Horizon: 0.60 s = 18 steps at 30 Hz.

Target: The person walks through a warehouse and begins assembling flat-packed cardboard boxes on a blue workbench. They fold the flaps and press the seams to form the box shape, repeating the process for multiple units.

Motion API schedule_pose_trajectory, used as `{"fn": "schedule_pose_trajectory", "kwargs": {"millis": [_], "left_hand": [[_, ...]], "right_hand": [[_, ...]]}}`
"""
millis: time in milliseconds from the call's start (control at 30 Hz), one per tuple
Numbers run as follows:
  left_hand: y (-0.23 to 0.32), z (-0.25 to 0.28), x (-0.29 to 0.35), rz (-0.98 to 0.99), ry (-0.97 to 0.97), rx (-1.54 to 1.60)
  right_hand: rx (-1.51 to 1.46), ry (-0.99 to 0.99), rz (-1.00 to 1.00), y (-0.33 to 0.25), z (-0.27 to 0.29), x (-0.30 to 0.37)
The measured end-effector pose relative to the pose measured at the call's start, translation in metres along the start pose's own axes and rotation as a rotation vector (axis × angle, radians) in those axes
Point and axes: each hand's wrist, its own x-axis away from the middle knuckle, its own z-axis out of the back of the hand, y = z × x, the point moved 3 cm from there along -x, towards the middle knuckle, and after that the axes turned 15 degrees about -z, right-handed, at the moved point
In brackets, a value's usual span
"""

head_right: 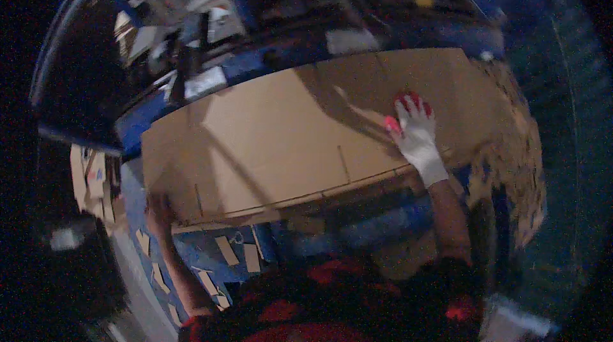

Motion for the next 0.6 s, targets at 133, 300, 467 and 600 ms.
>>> {"fn": "schedule_pose_trajectory", "kwargs": {"millis": [133, 300, 467, 600], "left_hand": [[-0.019, -0.01, 0.054, -0.063, -0.006, 0.193], [-0.019, 0.009, 0.046, 0.307, -0.013, 0.726], [-0.058, -0.002, 0.052, 0.204, -0.04, 0.363], [-0.028, 0.03, 0.042, 0.295, -0.1, 0.562]], "right_hand": [[-0.072, -0.054, -0.041, 0.021, 0.011, 0.08], [-0.071, 0.292, -0.478, 0.075, 0.03, 0.146], [-1.447, 0.551, -1.049, 0.125, -0.011, 0.191], [-1.782, 0.323, -0.853, 0.118, -0.011, 0.189]]}}
